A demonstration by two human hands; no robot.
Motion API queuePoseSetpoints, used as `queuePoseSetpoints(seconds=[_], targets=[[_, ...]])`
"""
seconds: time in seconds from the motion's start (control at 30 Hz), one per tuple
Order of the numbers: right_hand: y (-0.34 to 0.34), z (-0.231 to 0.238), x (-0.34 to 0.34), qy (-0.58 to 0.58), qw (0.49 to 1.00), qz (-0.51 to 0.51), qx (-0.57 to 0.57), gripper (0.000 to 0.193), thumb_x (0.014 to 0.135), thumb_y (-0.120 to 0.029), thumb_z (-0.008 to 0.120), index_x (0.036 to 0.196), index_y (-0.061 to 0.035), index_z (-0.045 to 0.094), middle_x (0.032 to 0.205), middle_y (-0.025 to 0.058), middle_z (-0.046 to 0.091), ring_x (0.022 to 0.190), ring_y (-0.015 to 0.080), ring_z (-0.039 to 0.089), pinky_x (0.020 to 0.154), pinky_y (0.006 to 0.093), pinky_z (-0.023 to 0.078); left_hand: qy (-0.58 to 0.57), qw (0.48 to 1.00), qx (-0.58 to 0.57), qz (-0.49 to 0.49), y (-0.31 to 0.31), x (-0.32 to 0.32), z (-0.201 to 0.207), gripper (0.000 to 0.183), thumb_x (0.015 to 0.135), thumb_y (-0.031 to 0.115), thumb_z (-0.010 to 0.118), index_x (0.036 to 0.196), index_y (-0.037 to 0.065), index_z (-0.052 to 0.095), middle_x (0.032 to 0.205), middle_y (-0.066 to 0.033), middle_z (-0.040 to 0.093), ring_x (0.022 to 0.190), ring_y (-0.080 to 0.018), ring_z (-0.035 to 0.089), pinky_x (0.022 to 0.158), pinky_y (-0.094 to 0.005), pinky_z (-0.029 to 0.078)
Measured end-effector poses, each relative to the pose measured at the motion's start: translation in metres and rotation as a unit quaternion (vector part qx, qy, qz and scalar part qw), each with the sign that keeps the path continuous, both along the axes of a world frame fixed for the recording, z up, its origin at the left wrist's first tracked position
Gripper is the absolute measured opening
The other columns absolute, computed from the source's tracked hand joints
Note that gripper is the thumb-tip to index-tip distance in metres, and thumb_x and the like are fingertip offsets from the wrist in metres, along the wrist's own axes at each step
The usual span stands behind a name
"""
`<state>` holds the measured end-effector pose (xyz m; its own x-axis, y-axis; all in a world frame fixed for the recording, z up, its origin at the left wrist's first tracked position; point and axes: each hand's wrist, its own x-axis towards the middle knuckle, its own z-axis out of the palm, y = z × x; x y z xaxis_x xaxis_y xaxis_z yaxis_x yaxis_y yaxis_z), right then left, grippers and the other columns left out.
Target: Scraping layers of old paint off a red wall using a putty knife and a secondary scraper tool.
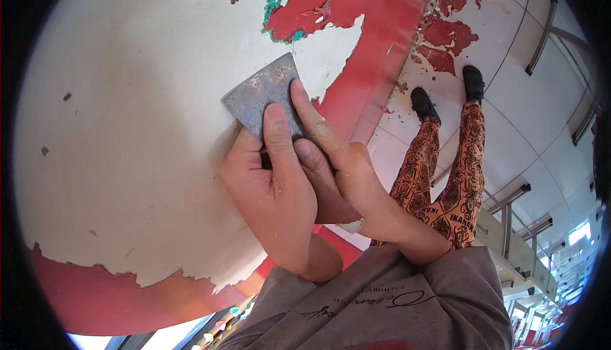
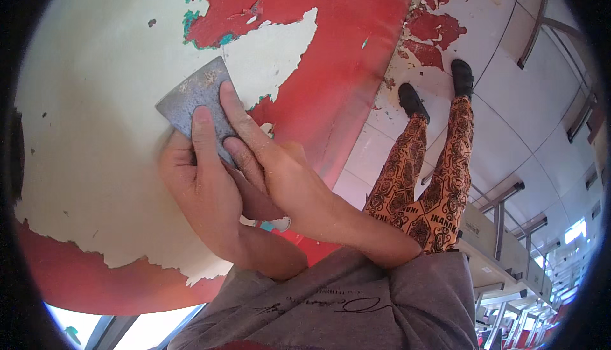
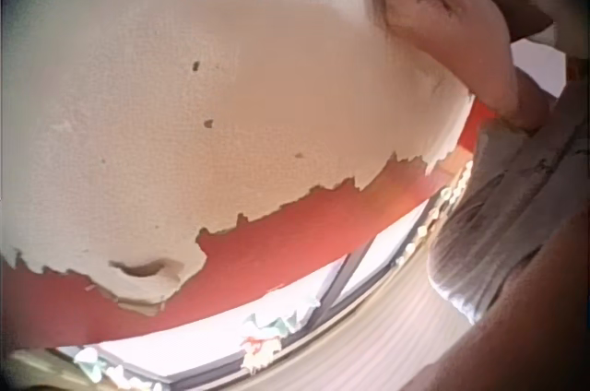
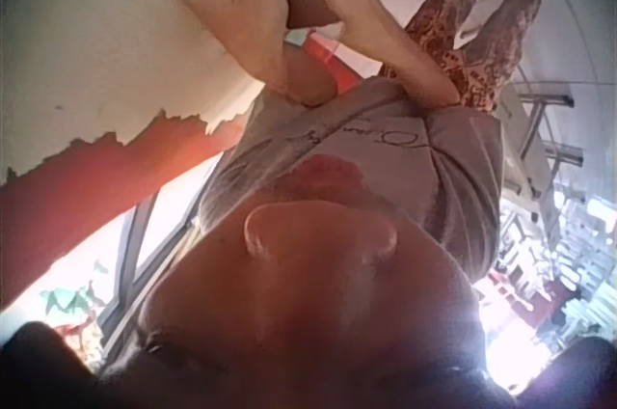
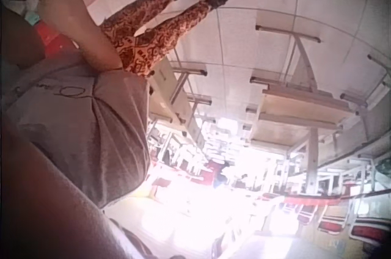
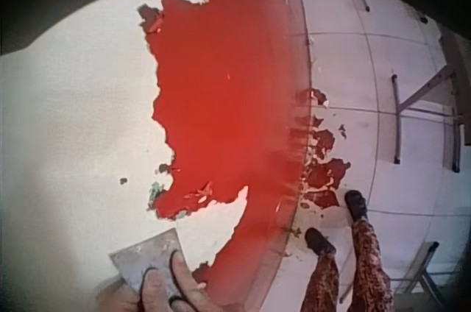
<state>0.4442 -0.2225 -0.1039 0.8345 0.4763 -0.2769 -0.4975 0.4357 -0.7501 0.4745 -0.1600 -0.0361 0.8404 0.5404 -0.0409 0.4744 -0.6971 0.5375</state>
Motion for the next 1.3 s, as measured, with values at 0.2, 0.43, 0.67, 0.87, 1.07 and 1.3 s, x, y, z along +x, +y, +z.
queuePoseSetpoints(seconds=[0.2,0.43,0.67,0.87,1.07,1.3], targets=[[0.001,-0.001,0.008,0.041,0.998,-0.028,0.029,0.058,0.101,-0.013,0.052,0.153,-0.0181,0.028,0.069,0.0234,0.045,0.054,0.0238,0.043,0.058,0.0295,0.044,0.064,0.997,0.009,0.038,-0.014,0.01,0.012,0.028,0.101,0.017,0.054,0.092,-0.006,0.067,0.08,-0.003,0.065,0.074,-0.0062,0.055,0.066,-0.0235,0.045],[0.0,0.001,0.008,0.02,0.998,-0.021,0.049,0.06,0.1,-0.011,0.052,0.154,-0.0169,0.025,0.075,0.0272,0.049,0.061,0.0338,0.053,0.061,0.0319,0.045,0.02,0.998,-0.041,0.047,-0.013,0.011,0.009,0.03,0.1,0.015,0.053,0.083,-0.007,0.063,0.065,0.0013,0.056,0.062,-0.0034,0.043,0.053,-0.024,0.037],[0.008,-0.008,0.008,-0.013,0.999,-0.043,0.028,0.06,0.099,-0.013,0.053,0.153,-0.0193,0.027,0.075,0.0273,0.053,0.06,0.0412,0.052,0.058,0.0324,0.045,0.014,0.998,-0.037,0.052,-0.005,0.007,0.002,0.03,0.1,0.016,0.053,0.083,-0.006,0.062,0.069,0.0008,0.056,0.066,-0.0044,0.044,0.057,-0.0248,0.038],[0.002,-0.011,0.002,-0.014,1.0,0.021,0.011,0.053,0.104,-0.017,0.047,0.153,-0.0091,0.029,0.121,0.0127,0.06,0.106,0.0118,0.05,0.092,0.0248,0.043,-0.004,1.0,-0.007,0.015,0.001,0.008,-0.006,0.03,0.1,0.017,0.054,0.081,-0.006,0.06,0.066,0.0002,0.054,0.066,-0.005,0.045,0.055,-0.0257,0.038],[0.002,-0.011,0.002,0.026,0.999,-0.022,0.027,0.057,0.1,-0.015,0.053,0.151,-0.0158,0.03,0.083,0.0268,0.055,0.066,0.0223,0.048,0.068,0.0287,0.046,-0.029,0.998,-0.042,0.042,0.0,-0.009,-0.013,0.029,0.099,0.02,0.056,0.088,-0.005,0.064,0.079,-0.0007,0.061,0.073,-0.0058,0.05,0.064,-0.024,0.042],[0.006,-0.018,0.005,0.002,0.998,-0.054,0.03,0.057,0.101,-0.015,0.051,0.153,-0.0149,0.028,0.094,0.0288,0.056,0.086,0.0106,0.052,0.075,0.0283,0.047,0.063,0.997,0.008,0.037,-0.006,0.002,-0.004,0.028,0.099,0.018,0.056,0.091,-0.006,0.066,0.081,-0.0016,0.063,0.075,-0.0058,0.052,0.067,-0.0242,0.043]])
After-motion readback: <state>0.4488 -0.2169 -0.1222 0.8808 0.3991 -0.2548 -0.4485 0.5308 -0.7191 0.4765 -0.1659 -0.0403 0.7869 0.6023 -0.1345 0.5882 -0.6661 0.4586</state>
